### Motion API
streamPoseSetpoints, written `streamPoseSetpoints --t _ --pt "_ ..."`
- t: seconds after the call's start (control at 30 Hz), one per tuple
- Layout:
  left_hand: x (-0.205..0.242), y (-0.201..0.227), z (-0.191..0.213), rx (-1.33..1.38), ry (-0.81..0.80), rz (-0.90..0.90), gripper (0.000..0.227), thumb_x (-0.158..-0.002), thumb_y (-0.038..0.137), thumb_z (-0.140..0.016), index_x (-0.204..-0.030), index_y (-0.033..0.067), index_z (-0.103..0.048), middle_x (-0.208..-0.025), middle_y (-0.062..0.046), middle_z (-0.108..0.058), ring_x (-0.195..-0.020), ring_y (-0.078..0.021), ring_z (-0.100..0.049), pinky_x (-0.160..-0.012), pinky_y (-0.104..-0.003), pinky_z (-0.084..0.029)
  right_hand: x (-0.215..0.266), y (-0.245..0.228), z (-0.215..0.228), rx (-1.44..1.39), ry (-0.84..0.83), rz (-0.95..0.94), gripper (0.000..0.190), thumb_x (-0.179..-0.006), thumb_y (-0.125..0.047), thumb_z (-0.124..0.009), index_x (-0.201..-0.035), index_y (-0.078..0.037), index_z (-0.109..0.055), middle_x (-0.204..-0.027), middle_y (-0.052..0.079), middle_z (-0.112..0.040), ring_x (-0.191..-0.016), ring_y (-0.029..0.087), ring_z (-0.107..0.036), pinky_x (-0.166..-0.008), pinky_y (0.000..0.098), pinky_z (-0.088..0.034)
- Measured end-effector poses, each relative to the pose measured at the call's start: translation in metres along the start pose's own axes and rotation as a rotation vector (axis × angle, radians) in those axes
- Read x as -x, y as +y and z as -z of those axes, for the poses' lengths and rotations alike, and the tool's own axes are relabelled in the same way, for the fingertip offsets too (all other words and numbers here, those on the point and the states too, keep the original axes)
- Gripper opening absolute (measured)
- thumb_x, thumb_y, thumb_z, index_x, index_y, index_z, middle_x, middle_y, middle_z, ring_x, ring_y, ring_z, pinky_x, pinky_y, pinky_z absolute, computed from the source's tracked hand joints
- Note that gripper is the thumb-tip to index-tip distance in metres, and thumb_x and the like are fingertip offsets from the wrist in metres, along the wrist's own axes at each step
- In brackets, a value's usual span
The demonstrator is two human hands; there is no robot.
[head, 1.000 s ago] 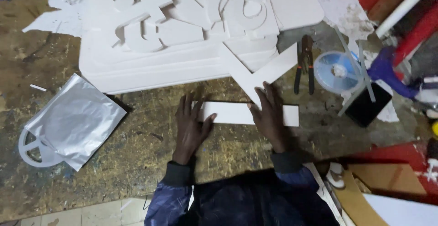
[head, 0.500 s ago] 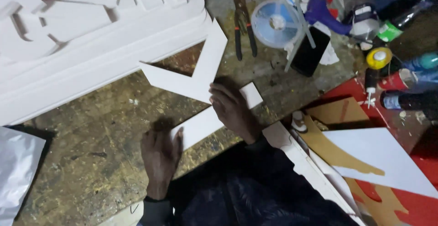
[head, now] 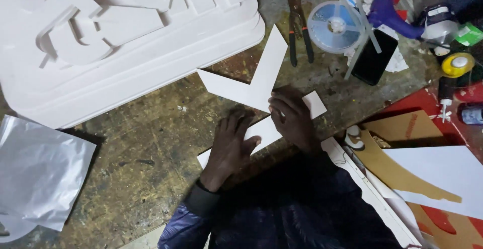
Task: The person handles a white foam letter K, then unspools an LED strip from a reel and presses it along the inner edges of the letter. The person aligns and smooths the strip along the vertical and diagonal arms of the K, leaving the strip attached to the letter.
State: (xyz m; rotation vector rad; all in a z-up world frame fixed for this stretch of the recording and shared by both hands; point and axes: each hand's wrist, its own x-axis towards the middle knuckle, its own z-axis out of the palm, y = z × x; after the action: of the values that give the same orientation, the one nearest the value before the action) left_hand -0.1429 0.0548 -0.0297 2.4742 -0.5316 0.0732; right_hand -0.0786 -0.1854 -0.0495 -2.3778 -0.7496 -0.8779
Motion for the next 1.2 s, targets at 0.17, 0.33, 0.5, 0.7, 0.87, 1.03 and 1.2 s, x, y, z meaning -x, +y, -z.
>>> streamPoseSetpoints --t 0.17,0.33,0.5,0.7,0.87,1.03,1.2 --pt "-0.016 0.007 0.047 -0.101 -0.052 0.025 0.076 -0.101 0.056 -0.078 -0.160 0.0118 -0.061 -0.169 -0.021 -0.048 -0.156 -0.0506 -0.045 -0.121 -0.061 -0.046 0.006 0.006 0.001 -0.042 -0.034 0.005 0.011 -0.105 -0.010 -0.081 -0.115 -0.011 -0.085 -0.123 0.006 -0.083 -0.120 0.027 -0.081 -0.105 0.0418 -0.063" --pt "-0.024 0.006 0.046 -0.121 -0.184 -0.001 0.087 -0.103 0.060 -0.074 -0.173 0.0161 -0.048 -0.182 -0.023 -0.034 -0.166 -0.0544 -0.031 -0.126 -0.065 -0.040 0.016 0.007 0.006 -0.016 -0.051 -0.099 0.016 -0.104 -0.011 -0.082 -0.120 -0.012 -0.085 -0.119 0.008 -0.083 -0.115 0.031 -0.081 -0.100 0.0445 -0.065" --pt "-0.038 -0.002 0.006 -0.189 -0.178 0.018 0.086 -0.102 0.066 -0.072 -0.170 0.0178 -0.050 -0.181 -0.019 -0.037 -0.169 -0.0520 -0.026 -0.126 -0.069 -0.040 -0.007 0.004 0.015 -0.033 -0.015 -0.246 0.011 -0.107 -0.011 -0.076 -0.114 -0.010 -0.084 -0.103 0.011 -0.082 -0.098 0.035 -0.082 -0.090 0.0455 -0.064" --pt "-0.082 0.029 -0.007 -0.272 -0.355 -0.082 0.080 -0.105 0.071 -0.063 -0.168 0.0234 -0.051 -0.179 -0.013 -0.039 -0.169 -0.0442 -0.032 -0.127 -0.062 -0.041 -0.014 0.022 0.045 -0.260 0.043 -0.400 0.018 -0.104 -0.009 -0.079 -0.121 -0.009 -0.082 -0.108 0.016 -0.082 -0.101 0.037 -0.082 -0.089 0.0466 -0.064" --pt "-0.132 0.073 -0.021 -0.231 -0.409 -0.168 0.080 -0.105 0.065 -0.066 -0.170 0.0203 -0.050 -0.178 -0.015 -0.039 -0.167 -0.0454 -0.034 -0.128 -0.062 -0.040 -0.016 0.075 0.068 -0.162 -0.097 -0.424 0.023 -0.108 -0.018 -0.076 -0.127 -0.007 -0.082 -0.110 0.016 -0.082 -0.099 0.037 -0.083 -0.087 0.0448 -0.066" --pt "-0.196 0.072 -0.076 -0.158 -0.332 -0.236 0.076 -0.109 0.053 -0.067 -0.174 0.0224 -0.042 -0.175 -0.015 -0.044 -0.163 -0.0459 -0.040 -0.129 -0.063 -0.039 -0.004 0.147 0.042 0.069 -0.142 -0.429 0.046 -0.101 -0.014 -0.073 -0.146 -0.007 -0.074 -0.137 0.021 -0.078 -0.128 0.045 -0.074 -0.100 0.0598 -0.058" --pt "-0.250 0.025 -0.162 -0.016 -0.004 -0.396 0.098 -0.085 0.033 -0.096 -0.169 0.0080 -0.051 -0.168 -0.024 -0.052 -0.158 -0.0507 -0.047 -0.133 -0.059 -0.039 0.006 0.204 0.009 0.264 -0.082 -0.319 0.078 -0.081 -0.009 -0.086 -0.155 -0.001 -0.064 -0.154 0.024 -0.063 -0.147 0.045 -0.060 -0.119 0.0545 -0.052"
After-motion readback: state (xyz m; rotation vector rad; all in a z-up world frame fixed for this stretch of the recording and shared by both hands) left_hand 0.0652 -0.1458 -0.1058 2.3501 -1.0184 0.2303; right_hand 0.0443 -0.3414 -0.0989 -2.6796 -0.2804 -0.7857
